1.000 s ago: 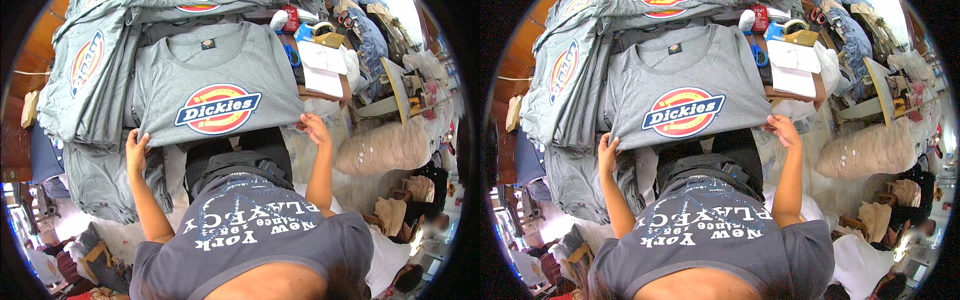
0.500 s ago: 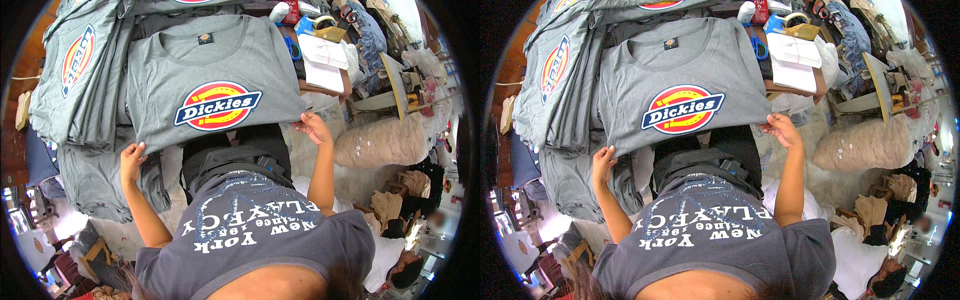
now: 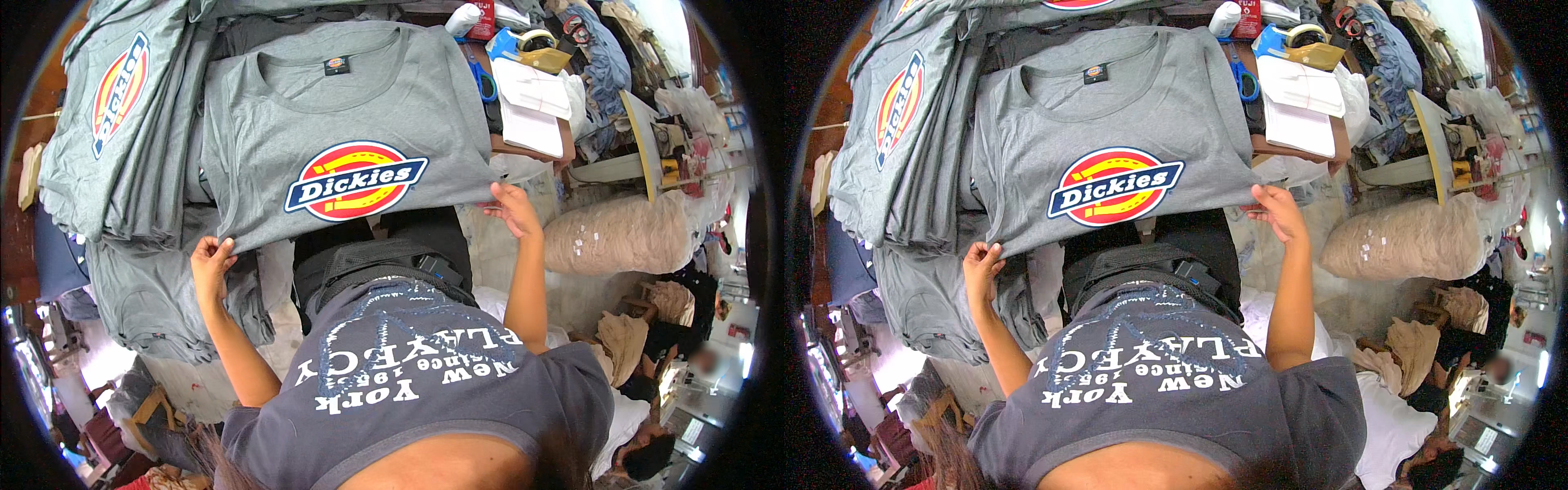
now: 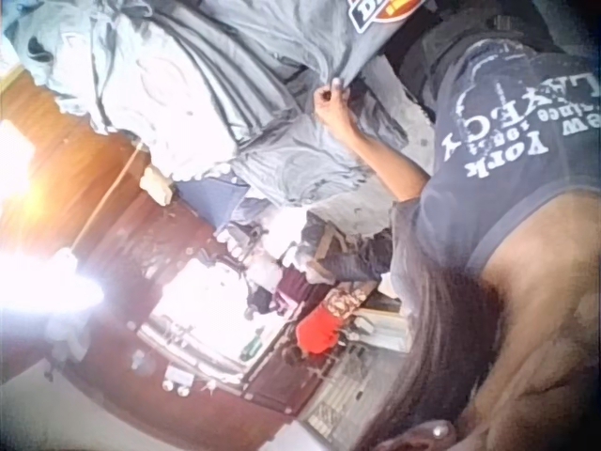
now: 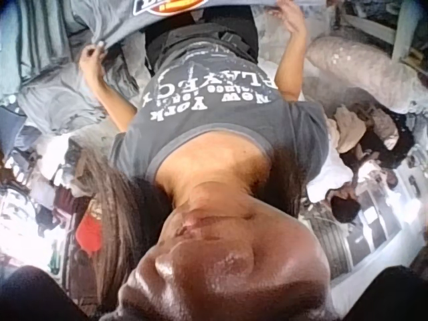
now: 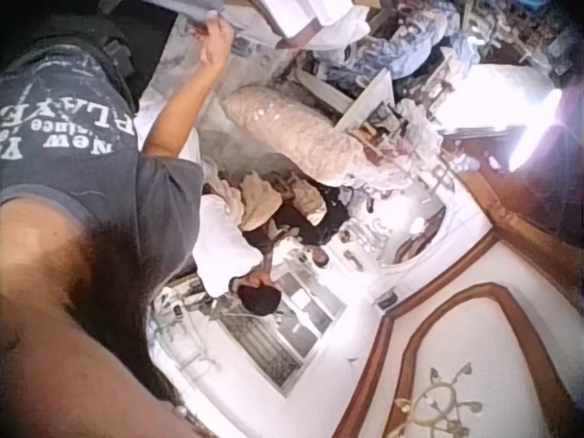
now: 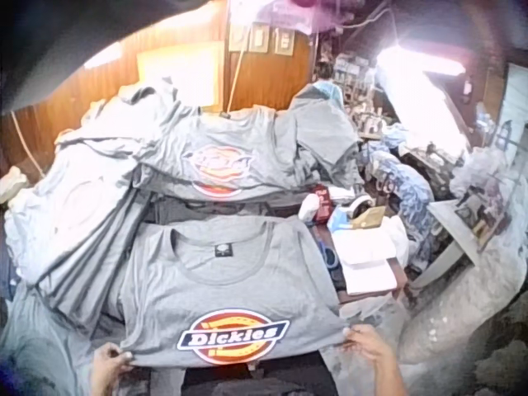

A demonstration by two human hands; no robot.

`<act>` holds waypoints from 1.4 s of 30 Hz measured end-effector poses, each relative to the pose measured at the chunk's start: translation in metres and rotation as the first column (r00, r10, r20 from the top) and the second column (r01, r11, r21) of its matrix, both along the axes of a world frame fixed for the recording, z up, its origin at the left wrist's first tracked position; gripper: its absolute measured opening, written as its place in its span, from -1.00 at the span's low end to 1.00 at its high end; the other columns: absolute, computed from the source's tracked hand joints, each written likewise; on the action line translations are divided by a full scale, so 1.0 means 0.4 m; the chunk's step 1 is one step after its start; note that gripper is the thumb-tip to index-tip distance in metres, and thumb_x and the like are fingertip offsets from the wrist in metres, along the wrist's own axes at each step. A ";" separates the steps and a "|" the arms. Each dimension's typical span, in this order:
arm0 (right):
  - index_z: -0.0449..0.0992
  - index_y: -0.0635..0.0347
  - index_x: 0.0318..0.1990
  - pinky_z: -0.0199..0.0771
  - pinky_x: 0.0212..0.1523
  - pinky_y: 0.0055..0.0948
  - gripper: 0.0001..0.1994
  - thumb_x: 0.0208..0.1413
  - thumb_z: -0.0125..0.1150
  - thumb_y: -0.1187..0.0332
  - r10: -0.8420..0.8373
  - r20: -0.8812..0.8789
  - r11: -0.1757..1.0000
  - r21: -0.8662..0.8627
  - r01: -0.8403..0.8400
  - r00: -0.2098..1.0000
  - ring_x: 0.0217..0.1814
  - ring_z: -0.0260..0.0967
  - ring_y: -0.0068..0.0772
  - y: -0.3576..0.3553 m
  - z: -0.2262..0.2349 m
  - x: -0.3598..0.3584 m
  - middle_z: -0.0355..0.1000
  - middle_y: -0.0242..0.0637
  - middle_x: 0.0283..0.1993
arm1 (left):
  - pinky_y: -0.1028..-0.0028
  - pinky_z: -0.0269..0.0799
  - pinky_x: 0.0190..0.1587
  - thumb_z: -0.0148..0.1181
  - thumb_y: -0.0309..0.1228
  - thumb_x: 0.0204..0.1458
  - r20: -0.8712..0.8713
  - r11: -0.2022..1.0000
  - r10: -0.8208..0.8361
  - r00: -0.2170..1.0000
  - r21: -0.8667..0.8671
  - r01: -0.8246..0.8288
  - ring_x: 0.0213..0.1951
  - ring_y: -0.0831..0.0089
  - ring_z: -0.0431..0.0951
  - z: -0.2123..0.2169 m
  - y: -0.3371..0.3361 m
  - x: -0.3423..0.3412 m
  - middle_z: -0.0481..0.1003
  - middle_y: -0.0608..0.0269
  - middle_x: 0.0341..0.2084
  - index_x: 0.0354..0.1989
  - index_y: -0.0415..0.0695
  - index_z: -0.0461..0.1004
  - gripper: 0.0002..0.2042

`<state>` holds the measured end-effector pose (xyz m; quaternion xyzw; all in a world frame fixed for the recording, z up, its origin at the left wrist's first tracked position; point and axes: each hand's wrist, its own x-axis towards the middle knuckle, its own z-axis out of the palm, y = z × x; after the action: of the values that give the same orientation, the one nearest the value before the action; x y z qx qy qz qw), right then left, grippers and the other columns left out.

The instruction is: The person picks up and unfolds shirts from a stack, using shears to trim loose threads, and then refolds them onto the stack.

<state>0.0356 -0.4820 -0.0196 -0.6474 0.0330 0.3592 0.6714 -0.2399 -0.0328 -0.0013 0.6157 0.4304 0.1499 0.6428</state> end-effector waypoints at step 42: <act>0.28 0.00 0.08 -0.11 0.18 0.07 -0.58 0.08 -0.08 0.09 0.785 0.619 0.536 -0.659 0.528 -0.025 0.25 0.04 -0.22 0.500 0.078 0.280 0.18 -0.45 0.18 | 0.25 0.26 -0.22 0.07 -0.12 -0.07 -0.307 -0.165 -0.108 0.946 0.943 0.288 -0.23 0.30 0.37 0.062 0.171 0.666 0.38 0.28 -0.32 -0.21 -0.05 0.39 -0.68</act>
<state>0.1476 -0.2821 0.0115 -0.9069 -0.3687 -0.2021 0.0269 0.0265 0.0356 0.0237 0.9518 0.1089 0.2823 -0.0495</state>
